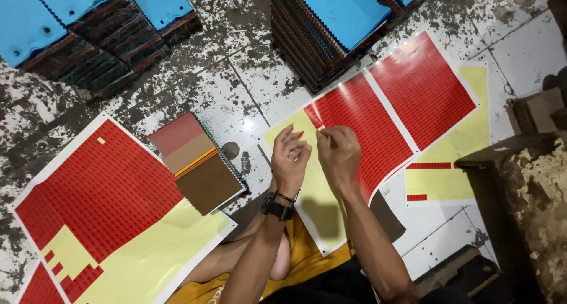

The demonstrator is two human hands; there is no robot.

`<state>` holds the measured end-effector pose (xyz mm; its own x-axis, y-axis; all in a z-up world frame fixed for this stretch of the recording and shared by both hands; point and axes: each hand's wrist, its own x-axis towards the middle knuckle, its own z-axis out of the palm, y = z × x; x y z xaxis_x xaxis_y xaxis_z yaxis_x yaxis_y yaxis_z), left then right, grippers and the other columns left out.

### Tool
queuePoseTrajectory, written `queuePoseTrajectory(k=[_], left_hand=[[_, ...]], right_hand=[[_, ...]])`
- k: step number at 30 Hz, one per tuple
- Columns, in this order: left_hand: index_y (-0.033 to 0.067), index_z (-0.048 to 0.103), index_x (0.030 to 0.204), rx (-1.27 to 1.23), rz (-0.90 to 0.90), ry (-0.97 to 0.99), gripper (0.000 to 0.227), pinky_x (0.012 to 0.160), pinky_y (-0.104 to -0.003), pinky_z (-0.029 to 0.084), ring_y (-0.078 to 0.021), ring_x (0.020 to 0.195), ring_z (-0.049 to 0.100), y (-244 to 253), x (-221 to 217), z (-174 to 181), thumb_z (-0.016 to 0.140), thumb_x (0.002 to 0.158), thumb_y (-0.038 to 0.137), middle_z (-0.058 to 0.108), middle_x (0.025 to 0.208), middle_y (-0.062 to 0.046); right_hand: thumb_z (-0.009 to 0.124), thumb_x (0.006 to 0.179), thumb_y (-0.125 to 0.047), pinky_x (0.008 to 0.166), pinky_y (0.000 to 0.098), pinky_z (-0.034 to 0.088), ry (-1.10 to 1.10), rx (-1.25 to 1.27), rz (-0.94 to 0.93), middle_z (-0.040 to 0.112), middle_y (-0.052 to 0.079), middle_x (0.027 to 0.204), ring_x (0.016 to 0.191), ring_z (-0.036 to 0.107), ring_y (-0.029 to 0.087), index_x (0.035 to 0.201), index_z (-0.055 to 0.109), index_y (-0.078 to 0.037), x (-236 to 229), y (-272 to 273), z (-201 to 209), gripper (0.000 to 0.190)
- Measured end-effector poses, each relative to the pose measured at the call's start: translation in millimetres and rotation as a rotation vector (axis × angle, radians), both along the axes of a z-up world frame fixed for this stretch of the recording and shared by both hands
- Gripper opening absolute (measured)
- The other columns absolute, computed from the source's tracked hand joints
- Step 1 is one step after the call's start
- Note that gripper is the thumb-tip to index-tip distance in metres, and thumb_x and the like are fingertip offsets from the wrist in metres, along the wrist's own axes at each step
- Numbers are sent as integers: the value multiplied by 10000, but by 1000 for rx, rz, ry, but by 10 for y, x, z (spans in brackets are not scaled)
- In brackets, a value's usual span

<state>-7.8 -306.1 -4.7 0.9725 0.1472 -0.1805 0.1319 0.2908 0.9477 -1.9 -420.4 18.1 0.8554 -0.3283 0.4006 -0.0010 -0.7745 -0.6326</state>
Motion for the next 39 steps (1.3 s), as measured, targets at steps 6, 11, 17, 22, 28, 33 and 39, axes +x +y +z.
queuePoseTrajectory(k=[6,11,17,22,28,33,39], left_hand=[[77,355,1547,-243,-92,-94,841,928,-320,619,-142,936,656,6,137,40,790,830,14,551,1284,-166],[64,379,1529,-163,-40,-128,777,900,-317,622,-140,908,660,-43,168,-36,752,854,-35,549,1276,-167],[39,414,1499,-36,37,-139,730,905,-349,617,-185,969,619,24,143,-21,736,850,-52,505,1323,-184],[39,432,1493,-30,49,-146,736,942,-366,603,-221,1059,577,46,176,-189,734,832,-77,481,1355,-176],[72,388,1528,-71,-16,-203,876,1032,-396,557,-229,1211,503,51,226,-71,817,770,-20,418,1477,-126],[81,381,1515,-347,-54,-129,872,913,-273,619,-168,1100,542,-3,273,-42,792,760,-66,423,1409,-82],[68,397,1508,-184,-10,-145,836,852,-273,636,-170,1066,544,92,241,23,745,774,-129,408,1434,-118]], right_hand=[[678,722,4,956,395,538,239,600,237,635,159,1160,1118,648,298,984,809,-77,-164,-247,-65,304],[767,799,-220,788,380,547,245,330,68,661,118,949,898,679,272,1063,773,-102,45,-180,-14,289],[801,828,-199,701,404,550,169,-7,11,668,106,822,782,679,304,940,778,-68,162,-13,28,174],[812,804,-155,613,363,546,47,-53,-31,691,58,759,702,675,247,856,795,-116,151,-19,-125,67],[835,810,-65,889,363,601,90,587,134,666,153,1094,1010,711,303,949,777,-42,-33,-114,-110,152],[683,748,-12,1050,467,504,200,606,287,577,195,1155,1191,618,354,1011,788,-32,-69,-271,-115,284],[805,854,-256,697,414,566,263,36,47,645,129,857,803,689,311,1026,769,-51,205,-93,-1,270]])
